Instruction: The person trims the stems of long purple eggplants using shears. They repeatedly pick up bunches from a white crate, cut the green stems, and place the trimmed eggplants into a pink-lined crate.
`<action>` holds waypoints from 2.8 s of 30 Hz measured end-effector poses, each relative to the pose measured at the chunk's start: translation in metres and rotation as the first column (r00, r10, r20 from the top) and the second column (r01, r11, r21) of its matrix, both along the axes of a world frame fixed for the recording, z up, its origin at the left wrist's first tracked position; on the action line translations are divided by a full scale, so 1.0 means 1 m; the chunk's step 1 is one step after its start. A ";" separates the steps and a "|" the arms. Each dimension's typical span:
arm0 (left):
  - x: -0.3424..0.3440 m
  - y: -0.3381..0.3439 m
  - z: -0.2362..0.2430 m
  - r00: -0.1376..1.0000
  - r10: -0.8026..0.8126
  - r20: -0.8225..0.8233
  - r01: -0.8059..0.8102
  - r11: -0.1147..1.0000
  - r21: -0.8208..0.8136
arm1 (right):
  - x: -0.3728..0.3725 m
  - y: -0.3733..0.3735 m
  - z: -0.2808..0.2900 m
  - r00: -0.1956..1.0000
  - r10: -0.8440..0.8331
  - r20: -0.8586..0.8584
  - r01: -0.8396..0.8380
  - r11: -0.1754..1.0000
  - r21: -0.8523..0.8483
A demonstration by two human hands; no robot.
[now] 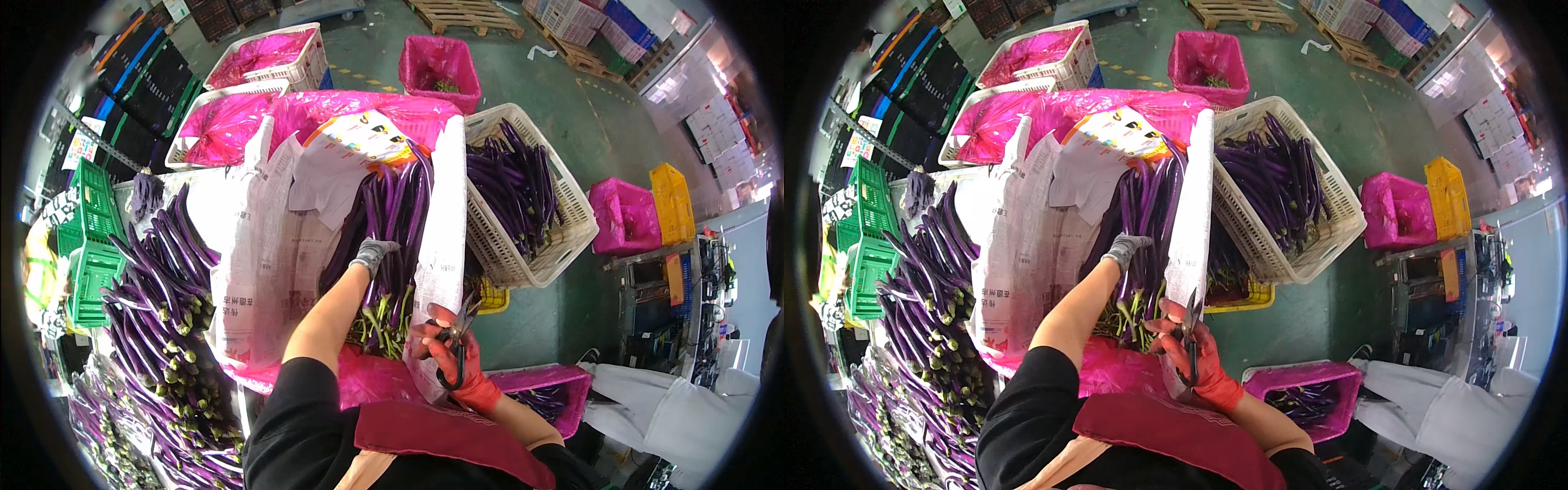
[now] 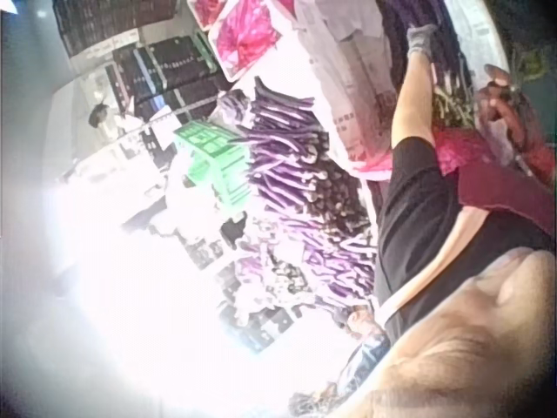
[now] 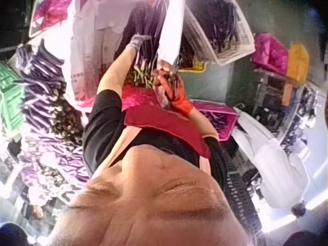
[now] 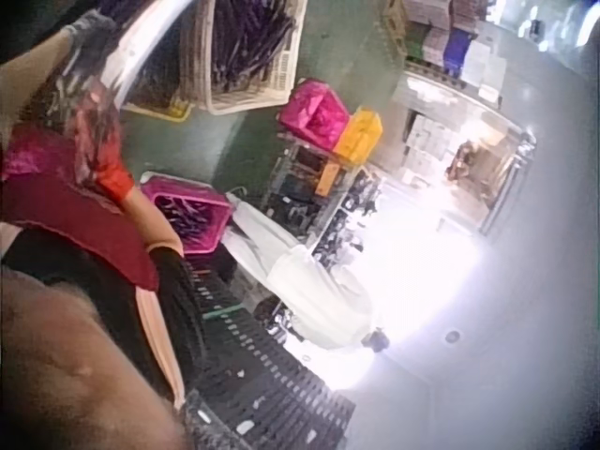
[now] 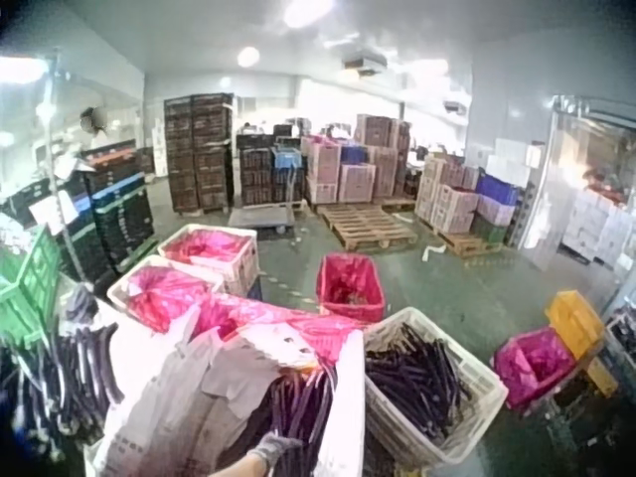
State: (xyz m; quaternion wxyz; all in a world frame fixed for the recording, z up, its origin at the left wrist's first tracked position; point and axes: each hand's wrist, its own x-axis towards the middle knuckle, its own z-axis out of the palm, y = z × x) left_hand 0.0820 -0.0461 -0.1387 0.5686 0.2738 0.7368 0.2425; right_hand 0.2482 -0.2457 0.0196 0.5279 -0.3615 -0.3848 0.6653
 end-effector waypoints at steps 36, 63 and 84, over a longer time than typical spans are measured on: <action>-0.069 -0.073 0.214 0.991 0.130 -0.036 -0.012 0.348 0.938 | 0.039 0.093 0.120 0.920 -0.386 -0.063 0.374 0.821 0.430; -0.019 -0.086 0.195 0.957 0.018 -0.291 0.263 0.375 0.889 | 0.171 0.090 -0.073 0.556 -0.365 0.746 0.135 0.926 0.353; -0.048 -0.087 0.216 0.280 -0.261 0.924 -0.348 0.869 0.351 | -0.041 0.073 0.066 0.927 0.231 0.294 -0.271 0.957 0.101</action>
